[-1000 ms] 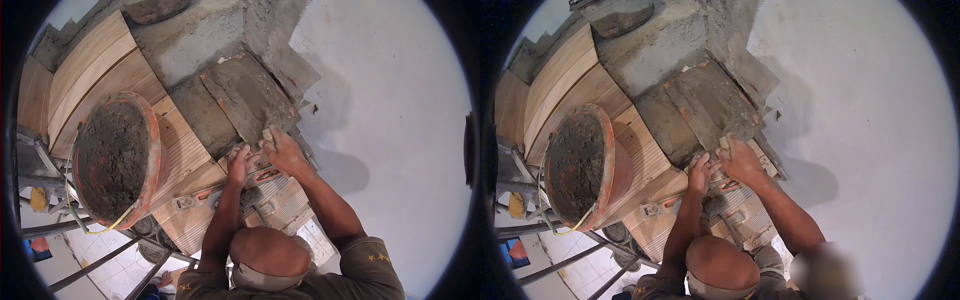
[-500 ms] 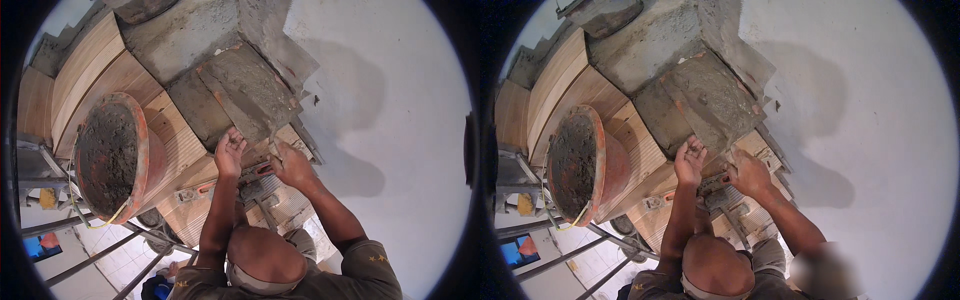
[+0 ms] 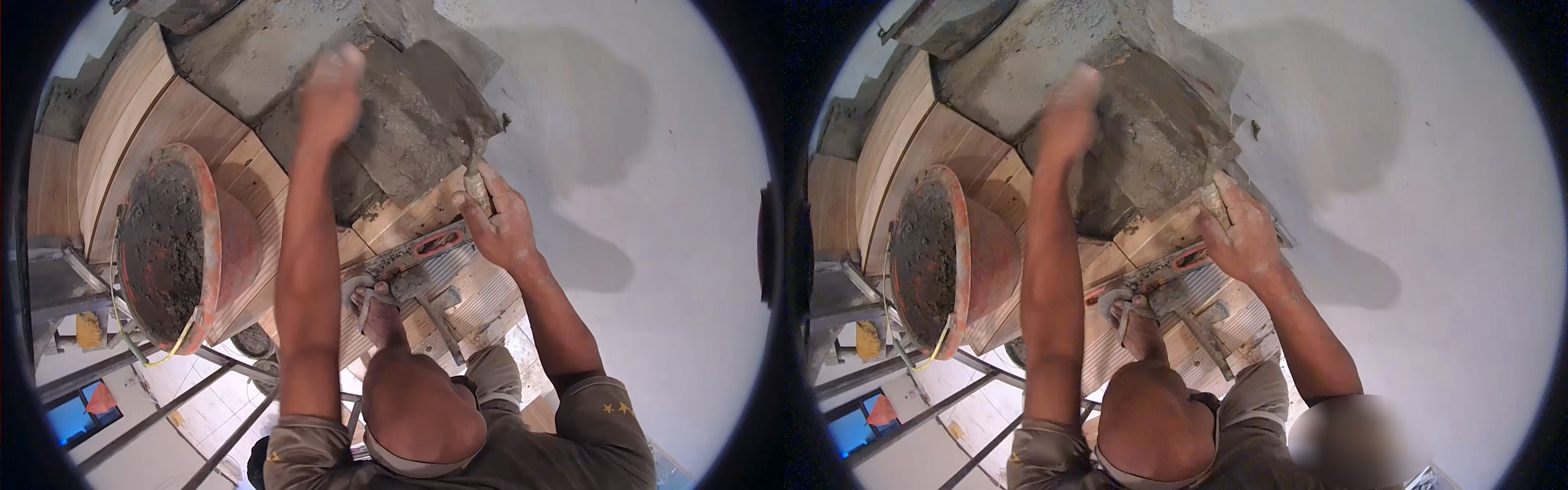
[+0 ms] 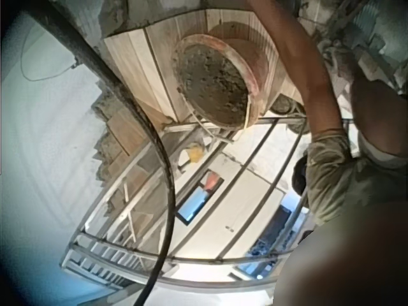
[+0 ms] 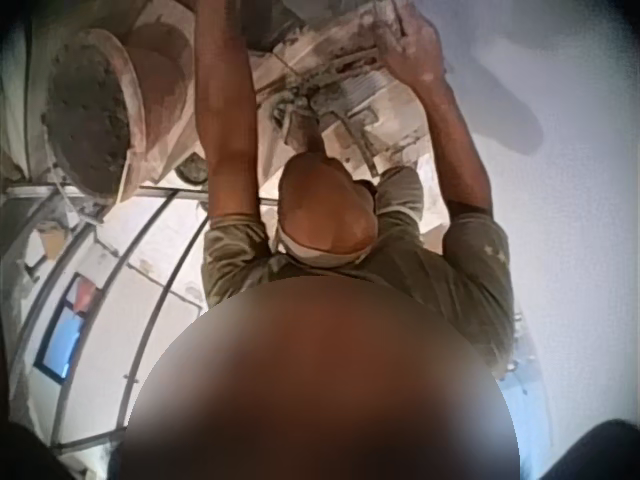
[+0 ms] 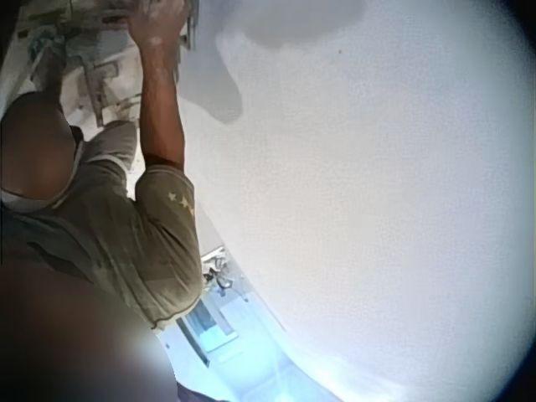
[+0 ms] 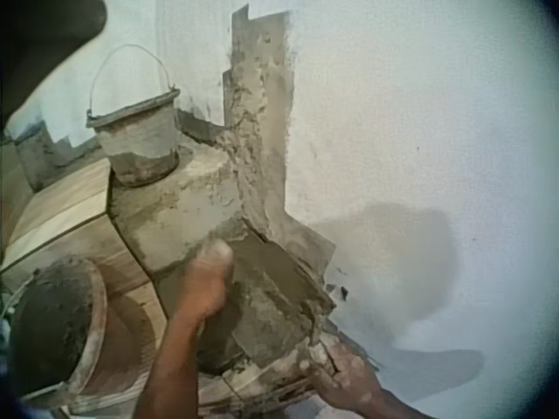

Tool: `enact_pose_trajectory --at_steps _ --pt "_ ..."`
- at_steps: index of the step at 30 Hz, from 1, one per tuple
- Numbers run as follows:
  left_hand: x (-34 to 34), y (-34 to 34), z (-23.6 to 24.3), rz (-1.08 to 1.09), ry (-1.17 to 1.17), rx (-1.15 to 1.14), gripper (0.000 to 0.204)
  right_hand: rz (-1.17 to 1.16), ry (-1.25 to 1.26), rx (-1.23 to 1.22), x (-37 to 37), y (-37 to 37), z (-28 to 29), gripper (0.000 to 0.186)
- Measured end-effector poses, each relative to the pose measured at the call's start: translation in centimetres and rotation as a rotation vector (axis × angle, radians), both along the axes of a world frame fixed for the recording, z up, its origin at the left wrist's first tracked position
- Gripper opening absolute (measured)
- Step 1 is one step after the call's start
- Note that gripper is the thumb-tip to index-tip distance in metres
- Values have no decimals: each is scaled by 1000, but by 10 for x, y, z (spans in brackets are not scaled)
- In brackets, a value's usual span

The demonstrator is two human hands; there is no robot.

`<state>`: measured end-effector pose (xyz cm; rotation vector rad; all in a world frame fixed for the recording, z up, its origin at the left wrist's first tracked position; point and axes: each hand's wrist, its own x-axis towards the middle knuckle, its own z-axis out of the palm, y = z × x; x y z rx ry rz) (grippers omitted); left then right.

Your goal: Cutting a tile to size and then applying mortar and placing it on a staircase step.

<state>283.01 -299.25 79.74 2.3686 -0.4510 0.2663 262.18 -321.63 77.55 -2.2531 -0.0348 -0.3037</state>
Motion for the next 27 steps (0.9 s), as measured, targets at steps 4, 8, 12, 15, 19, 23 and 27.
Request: enact_pose_trajectory --at_steps 4,8,12,15,19,23,27 --pt "-17 -32 -24 -89 73 -159 81 -33 -155 -121 -6 -22 -12 43" --pt "-35 -16 5 -82 120 -863 76 -32 -27 -37 -11 -16 21 45" --pt "-64 -7 -16 30 151 -1084 64 -78 -247 57 6 4 27 43" --pt "-106 -15 -49 190 314 -1096 50 -51 -5 -70 56 1 -2 37" --pt "-160 -17 -127 259 511 -1204 40 -46 155 -131 68 8 -4 48" --pt "-185 -16 -141 331 922 -1197 38 -2 136 45 31 -17 26 36" --pt "-185 -22 -156 277 1089 -1318 38 -11 86 58 -12 -44 -9 31"
